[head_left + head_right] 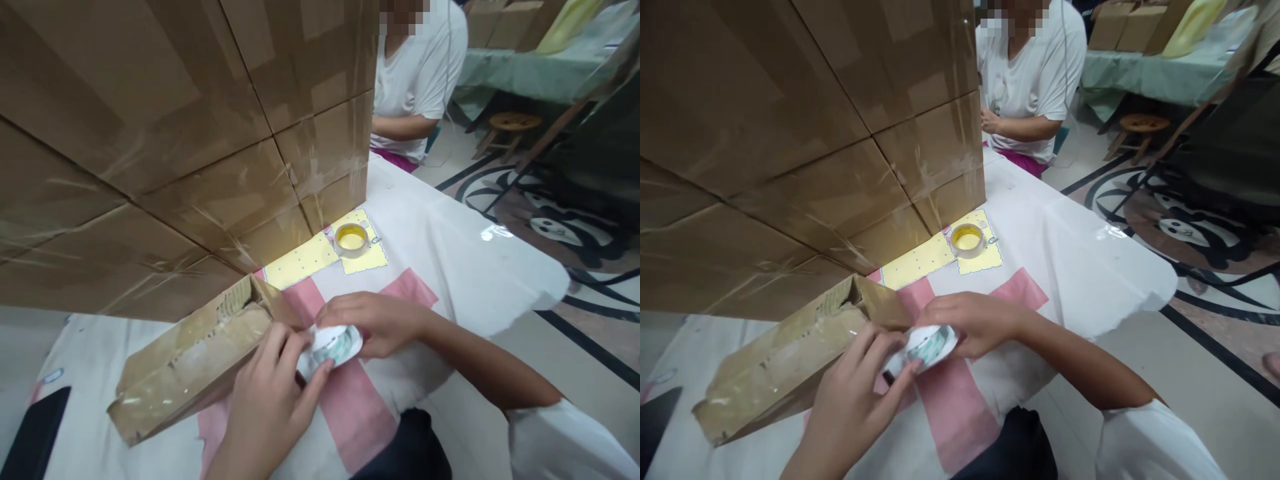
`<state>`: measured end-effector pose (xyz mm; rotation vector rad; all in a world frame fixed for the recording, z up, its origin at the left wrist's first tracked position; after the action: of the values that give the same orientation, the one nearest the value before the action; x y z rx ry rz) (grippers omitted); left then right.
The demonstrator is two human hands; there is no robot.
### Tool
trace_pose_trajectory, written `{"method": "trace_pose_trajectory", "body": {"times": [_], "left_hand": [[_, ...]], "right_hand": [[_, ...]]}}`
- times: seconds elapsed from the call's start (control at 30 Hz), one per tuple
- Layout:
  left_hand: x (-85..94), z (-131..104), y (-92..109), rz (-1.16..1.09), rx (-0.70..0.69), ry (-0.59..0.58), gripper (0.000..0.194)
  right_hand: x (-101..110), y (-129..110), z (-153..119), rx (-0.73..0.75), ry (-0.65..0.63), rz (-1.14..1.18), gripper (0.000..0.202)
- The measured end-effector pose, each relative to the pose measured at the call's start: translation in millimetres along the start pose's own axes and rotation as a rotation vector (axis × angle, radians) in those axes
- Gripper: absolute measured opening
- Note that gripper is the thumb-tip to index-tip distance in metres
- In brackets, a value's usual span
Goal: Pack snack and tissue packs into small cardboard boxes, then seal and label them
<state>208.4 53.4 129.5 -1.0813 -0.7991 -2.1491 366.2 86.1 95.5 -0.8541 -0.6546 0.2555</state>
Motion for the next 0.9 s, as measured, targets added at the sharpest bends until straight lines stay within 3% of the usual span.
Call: {"method": "trace_pose_trajectory", "body": {"times": [0.2,0.3,0.53,0.9], "left_hand": [[12.2,-23.0,-9.1,-0.023,0.019,-0.02,0.014],[9.5,-28.9,-6.7,-0.077,0.038,-0.085,0.01],[-16.8,-35.1,-17.0,-0.3,0.359,-0.327,0.028],[-1.3,-43.4,-10.1,-0.401,0.43,-0.287,0.038]], "right_hand": [[-11.3,1.0,-2.0,0.045,0.013,0.036,0.053],[-13.9,1.9,-3.6,0.063,0.008,0.034,0.054],[-20.9,11.4,-8.8,0.067,0.002,0.024,0.057],[-24.6,-2.8,-6.0,0.138,0.006,0.062,0.059]]}}
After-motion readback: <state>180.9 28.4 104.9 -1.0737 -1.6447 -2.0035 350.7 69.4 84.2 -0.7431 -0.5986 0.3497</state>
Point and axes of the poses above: each hand's wrist, its own z-axis towards the middle knuckle, its own x-axis out of the back of the hand, y = z × x, the point moved 7 cm from there along z, towards the middle knuckle, and after that the axes turned 10 degrees about y, right-handed, at the moved point
